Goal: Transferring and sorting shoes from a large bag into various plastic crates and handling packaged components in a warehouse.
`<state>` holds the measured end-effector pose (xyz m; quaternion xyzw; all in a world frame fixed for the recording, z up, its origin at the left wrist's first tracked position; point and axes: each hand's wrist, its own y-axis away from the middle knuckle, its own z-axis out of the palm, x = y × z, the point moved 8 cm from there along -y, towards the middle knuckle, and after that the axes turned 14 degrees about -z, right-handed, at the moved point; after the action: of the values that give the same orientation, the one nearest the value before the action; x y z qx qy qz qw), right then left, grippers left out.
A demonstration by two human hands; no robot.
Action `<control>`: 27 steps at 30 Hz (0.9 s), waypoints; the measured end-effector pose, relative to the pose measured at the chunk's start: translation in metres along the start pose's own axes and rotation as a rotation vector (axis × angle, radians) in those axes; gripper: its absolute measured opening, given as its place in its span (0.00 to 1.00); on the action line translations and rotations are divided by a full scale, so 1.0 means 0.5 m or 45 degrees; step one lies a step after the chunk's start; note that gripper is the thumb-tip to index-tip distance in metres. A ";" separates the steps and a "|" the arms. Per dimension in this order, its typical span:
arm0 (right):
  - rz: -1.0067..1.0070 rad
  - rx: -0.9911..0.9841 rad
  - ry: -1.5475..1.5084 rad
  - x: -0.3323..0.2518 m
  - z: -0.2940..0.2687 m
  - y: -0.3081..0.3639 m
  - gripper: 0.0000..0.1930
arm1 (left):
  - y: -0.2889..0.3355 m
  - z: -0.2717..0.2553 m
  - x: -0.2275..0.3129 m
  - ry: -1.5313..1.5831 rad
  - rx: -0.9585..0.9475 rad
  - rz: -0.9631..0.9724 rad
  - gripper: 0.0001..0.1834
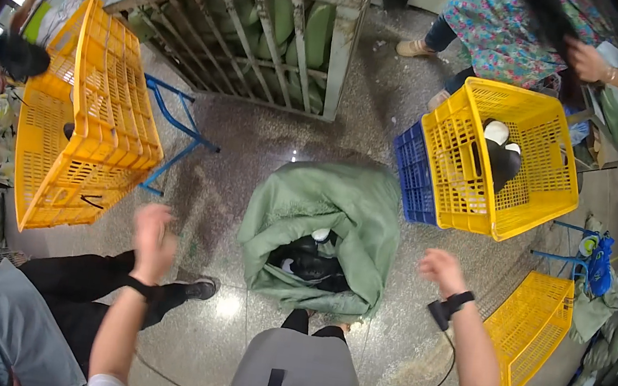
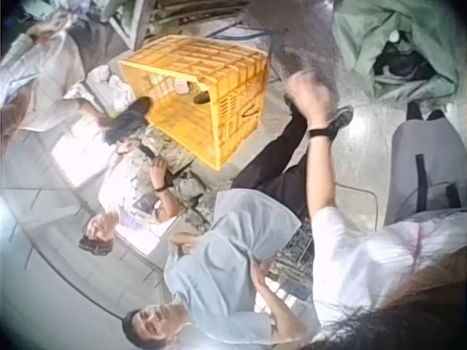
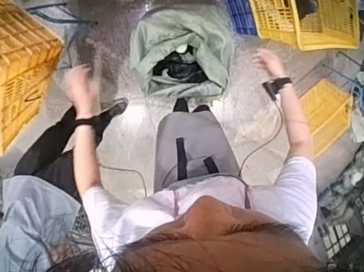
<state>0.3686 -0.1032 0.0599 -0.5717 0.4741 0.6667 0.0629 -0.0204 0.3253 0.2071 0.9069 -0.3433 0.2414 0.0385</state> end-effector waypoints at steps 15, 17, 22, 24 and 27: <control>-0.215 -0.794 1.040 0.563 0.457 -0.089 0.23 | 0.374 0.891 -0.071 -0.237 -0.914 -0.309 0.26; -0.285 -0.772 1.054 0.616 0.463 -0.146 0.24 | 0.312 0.901 -0.091 -0.353 -0.760 -0.283 0.28; -0.666 -0.074 1.936 0.398 0.368 -0.313 0.30 | 0.125 0.751 -0.139 -0.636 -0.264 -0.369 0.29; -0.745 0.055 2.089 0.248 0.331 -0.364 0.30 | 0.059 0.669 -0.149 -0.626 -0.169 -0.248 0.29; -1.005 0.256 2.213 0.114 0.249 -0.438 0.26 | -0.046 0.616 -0.107 -0.696 -0.076 -0.097 0.29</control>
<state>0.3988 0.0771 -0.1225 -0.9767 0.1834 -0.1032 -0.0419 0.0861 0.3026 -0.0868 0.9490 -0.3136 -0.0243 -0.0199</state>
